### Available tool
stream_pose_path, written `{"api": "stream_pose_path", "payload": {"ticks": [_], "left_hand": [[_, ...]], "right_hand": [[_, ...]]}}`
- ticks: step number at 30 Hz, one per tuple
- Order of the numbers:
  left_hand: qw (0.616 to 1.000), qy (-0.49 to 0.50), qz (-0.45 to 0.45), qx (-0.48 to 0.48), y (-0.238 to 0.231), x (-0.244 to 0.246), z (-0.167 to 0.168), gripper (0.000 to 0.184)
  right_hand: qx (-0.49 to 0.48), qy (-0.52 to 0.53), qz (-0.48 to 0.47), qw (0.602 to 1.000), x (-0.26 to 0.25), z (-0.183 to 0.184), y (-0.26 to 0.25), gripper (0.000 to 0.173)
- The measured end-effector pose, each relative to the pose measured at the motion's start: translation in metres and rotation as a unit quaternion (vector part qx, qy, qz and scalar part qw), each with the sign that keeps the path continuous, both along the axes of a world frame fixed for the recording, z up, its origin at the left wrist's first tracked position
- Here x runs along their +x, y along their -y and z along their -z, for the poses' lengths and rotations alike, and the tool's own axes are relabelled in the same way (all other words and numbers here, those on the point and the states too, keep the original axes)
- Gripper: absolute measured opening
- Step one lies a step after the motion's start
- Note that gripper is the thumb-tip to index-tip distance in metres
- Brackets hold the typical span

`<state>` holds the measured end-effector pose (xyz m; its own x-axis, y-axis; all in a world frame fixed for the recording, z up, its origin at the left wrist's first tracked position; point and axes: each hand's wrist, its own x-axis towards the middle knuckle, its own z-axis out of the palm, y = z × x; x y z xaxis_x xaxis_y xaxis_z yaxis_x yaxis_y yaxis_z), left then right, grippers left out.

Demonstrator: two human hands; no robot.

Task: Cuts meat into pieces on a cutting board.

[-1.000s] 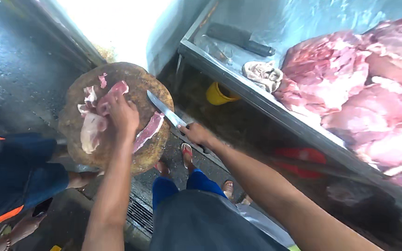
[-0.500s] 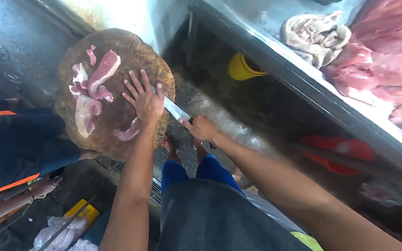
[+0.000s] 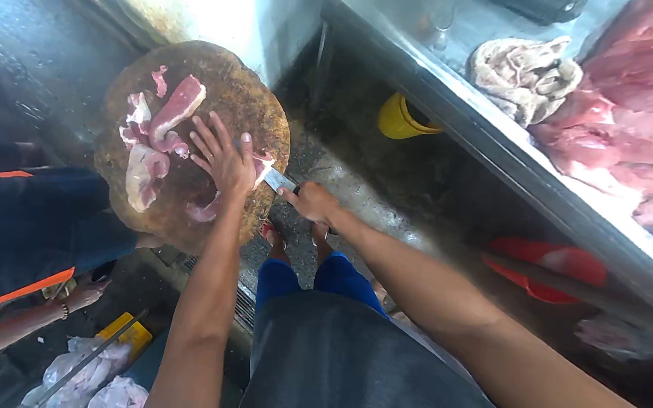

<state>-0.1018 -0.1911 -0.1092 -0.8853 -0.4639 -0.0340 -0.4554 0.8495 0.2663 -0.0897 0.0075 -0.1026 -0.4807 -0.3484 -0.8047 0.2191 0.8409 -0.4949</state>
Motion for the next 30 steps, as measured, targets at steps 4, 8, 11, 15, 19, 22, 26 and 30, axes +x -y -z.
{"api": "stream_pose_path", "payload": {"ticks": [4,8,11,15,19,22,26,30], "left_hand": [[0.993,0.100,0.017,-0.066,0.000,0.011,0.015,0.077],[0.991,0.104,0.028,-0.082,0.000,0.009,0.014,0.076],[0.989,0.117,0.029,-0.081,0.000,0.008,0.013,0.075],[0.989,0.108,0.029,-0.095,0.001,0.008,0.015,0.073],[0.991,0.094,0.042,-0.089,-0.001,0.009,0.015,0.075],[0.991,0.096,0.038,-0.083,0.001,0.007,0.012,0.076],[0.994,0.082,0.030,-0.072,0.001,0.009,0.013,0.080],[0.997,-0.060,-0.041,0.028,0.023,0.024,-0.002,0.076]], "right_hand": [[0.002,-0.020,0.010,1.000,0.010,0.009,0.001,0.078],[0.027,0.004,-0.017,0.999,0.037,0.007,-0.024,0.077],[0.040,0.026,-0.026,0.999,0.036,-0.003,-0.013,0.074],[0.005,0.010,-0.010,1.000,0.020,-0.001,0.025,0.071],[0.019,0.024,-0.021,0.999,0.046,0.004,-0.001,0.074],[0.018,0.047,-0.027,0.998,0.044,-0.005,0.009,0.072],[0.000,0.051,-0.008,0.999,0.029,-0.005,0.038,0.073],[-0.002,0.034,-0.017,0.999,0.027,-0.002,0.033,0.076]]}}
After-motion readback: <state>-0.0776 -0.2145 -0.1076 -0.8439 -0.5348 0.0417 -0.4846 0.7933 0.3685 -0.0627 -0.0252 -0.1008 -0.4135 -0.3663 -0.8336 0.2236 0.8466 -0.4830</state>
